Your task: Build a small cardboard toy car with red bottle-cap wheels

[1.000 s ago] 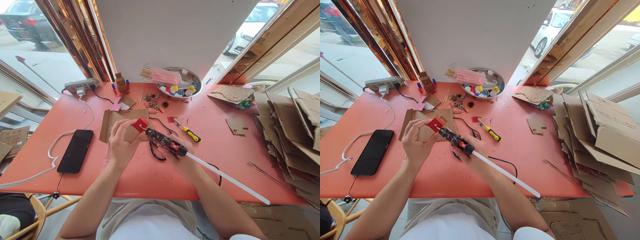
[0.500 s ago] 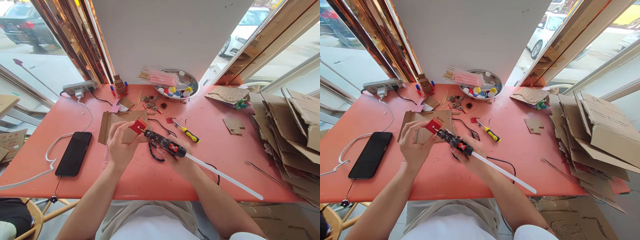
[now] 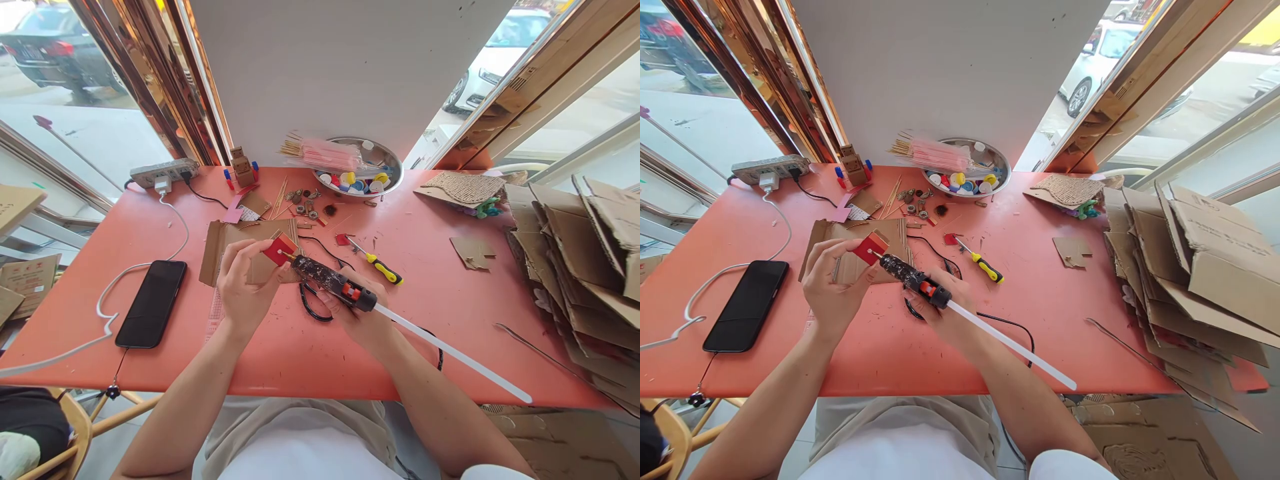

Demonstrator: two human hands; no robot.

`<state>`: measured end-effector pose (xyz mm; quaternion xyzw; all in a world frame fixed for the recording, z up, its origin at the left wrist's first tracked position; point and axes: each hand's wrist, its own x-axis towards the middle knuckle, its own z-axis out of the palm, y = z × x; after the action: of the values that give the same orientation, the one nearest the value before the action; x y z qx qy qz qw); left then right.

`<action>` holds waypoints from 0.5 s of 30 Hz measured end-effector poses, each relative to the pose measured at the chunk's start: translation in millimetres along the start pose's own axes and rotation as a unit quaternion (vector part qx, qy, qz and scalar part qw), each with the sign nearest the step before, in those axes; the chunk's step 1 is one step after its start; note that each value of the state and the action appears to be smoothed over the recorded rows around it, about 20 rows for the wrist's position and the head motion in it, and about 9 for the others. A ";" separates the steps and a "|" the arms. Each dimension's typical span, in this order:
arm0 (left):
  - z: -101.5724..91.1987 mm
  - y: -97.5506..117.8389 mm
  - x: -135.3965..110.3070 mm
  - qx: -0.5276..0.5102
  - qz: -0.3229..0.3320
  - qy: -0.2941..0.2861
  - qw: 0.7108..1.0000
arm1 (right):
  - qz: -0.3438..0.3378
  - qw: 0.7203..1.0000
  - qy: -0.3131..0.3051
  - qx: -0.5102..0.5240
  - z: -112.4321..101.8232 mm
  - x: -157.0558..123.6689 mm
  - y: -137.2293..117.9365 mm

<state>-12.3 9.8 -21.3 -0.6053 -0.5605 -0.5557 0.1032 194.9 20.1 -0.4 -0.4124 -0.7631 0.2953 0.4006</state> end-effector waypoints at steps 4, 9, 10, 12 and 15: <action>1.9 0.1 -0.9 0.000 0.012 0.008 1.000 | 0.006 1.000 0.006 -0.006 0.4 1.6 -3.0; 2.5 -0.7 -1.3 -0.005 0.032 0.013 0.999 | -0.002 1.000 0.005 0.002 0.6 3.2 -5.8; 2.2 -1.0 -1.6 -0.001 0.030 0.009 1.000 | 0.000 1.000 0.004 0.002 0.6 3.2 -6.1; 1.8 -1.6 -2.2 0.004 0.024 0.000 1.000 | 0.004 1.000 0.002 0.000 0.6 2.9 -6.5; 2.0 -1.8 -3.0 -0.003 0.027 -0.001 1.000 | -0.002 1.000 -0.001 -0.005 0.7 2.3 -7.0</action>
<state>-11.9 10.2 -25.3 -0.6209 -0.5425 -0.5537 0.1161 190.8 18.6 5.6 -0.4120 -0.7660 0.2912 0.3984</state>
